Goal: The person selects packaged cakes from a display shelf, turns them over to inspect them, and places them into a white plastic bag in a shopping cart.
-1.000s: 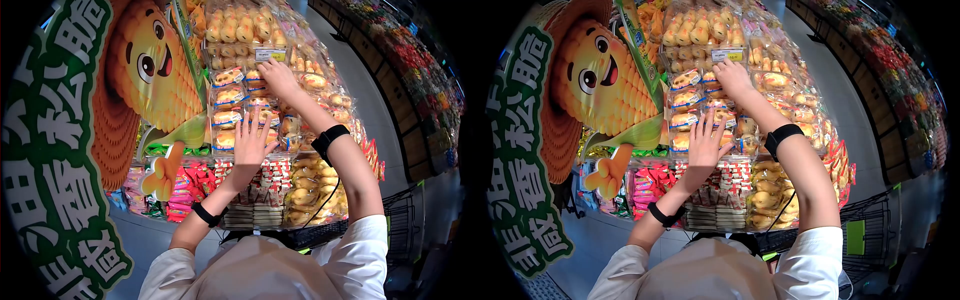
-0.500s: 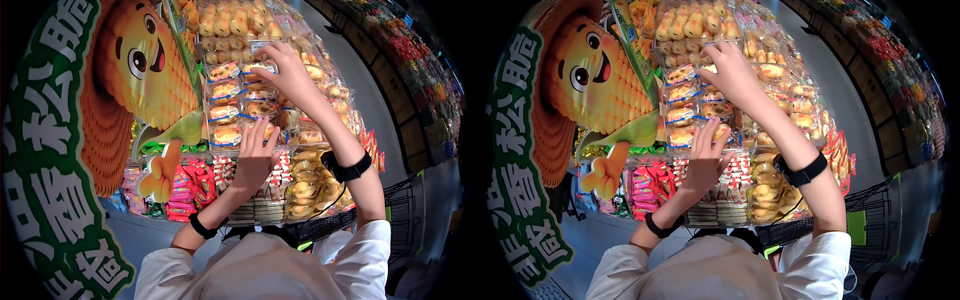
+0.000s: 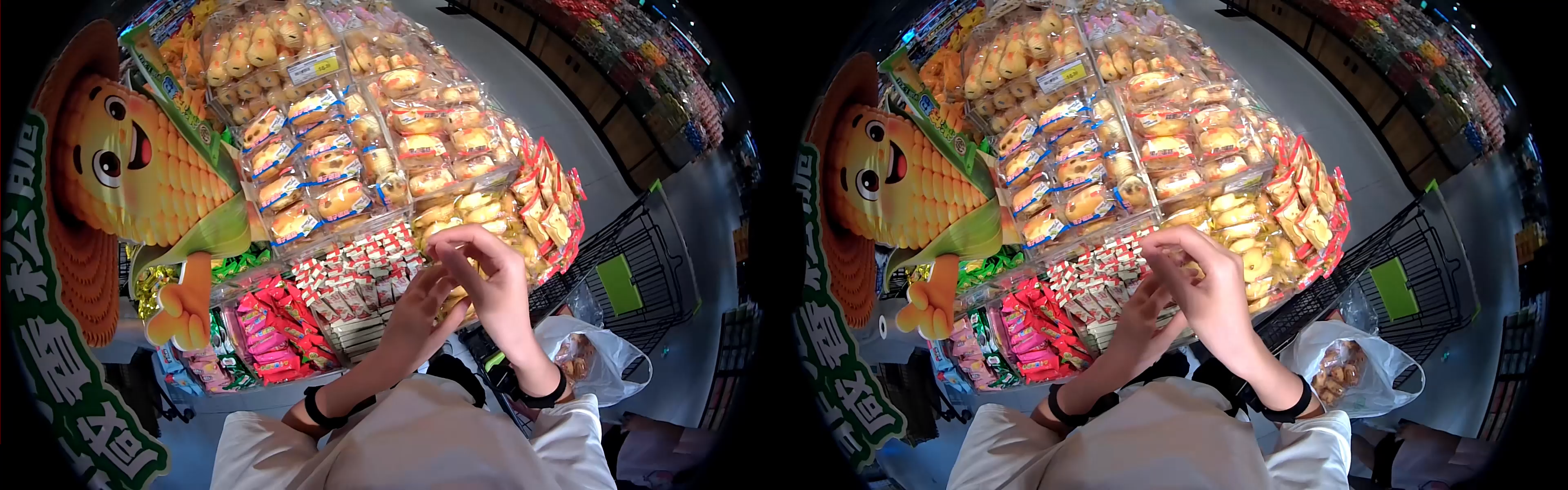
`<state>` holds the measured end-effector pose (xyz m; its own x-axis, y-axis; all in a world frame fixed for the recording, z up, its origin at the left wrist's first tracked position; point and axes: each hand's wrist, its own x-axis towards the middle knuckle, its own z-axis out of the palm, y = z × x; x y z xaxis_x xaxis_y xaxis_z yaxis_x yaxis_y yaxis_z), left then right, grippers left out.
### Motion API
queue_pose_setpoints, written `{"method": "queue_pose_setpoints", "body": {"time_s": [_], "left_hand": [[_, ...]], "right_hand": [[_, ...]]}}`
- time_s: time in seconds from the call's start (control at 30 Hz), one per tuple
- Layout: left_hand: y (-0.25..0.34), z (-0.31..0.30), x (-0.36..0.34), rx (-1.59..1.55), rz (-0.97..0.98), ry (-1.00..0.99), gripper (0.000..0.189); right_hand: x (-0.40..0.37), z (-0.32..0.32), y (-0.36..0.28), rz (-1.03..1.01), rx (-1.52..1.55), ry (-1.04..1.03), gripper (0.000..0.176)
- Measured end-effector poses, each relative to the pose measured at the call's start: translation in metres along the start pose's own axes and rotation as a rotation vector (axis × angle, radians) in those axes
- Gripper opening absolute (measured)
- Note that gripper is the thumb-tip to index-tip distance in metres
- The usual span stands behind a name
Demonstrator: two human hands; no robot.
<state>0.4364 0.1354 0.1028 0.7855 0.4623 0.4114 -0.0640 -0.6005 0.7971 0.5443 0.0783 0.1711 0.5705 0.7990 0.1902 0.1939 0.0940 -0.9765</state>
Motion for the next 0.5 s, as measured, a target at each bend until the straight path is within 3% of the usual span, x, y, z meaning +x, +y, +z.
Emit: {"method": "queue_pose_setpoints", "body": {"time_s": [0.1, 0.23, 0.4, 0.5], "left_hand": [[0.006, 0.02, -0.017, -0.095, -0.182, -0.087, 0.034], [0.023, 0.048, -0.01, -0.051, 0.057, -0.182, 0.03], [0.048, 0.098, -0.009, -0.143, -0.092, -0.253, 0.015], [0.05, 0.132, -0.018, -0.125, -0.152, -0.308, 0.019]], "right_hand": [[-0.037, -0.016, 0.004, 0.086, 0.047, 0.062, 0.014], [-0.084, -0.056, 0.032, 0.11, 0.039, 0.223, 0.014], [-0.141, -0.119, 0.049, 0.269, 0.224, 0.367, 0.012], [-0.166, -0.148, 0.058, 0.307, 0.273, 0.386, 0.013]]}}
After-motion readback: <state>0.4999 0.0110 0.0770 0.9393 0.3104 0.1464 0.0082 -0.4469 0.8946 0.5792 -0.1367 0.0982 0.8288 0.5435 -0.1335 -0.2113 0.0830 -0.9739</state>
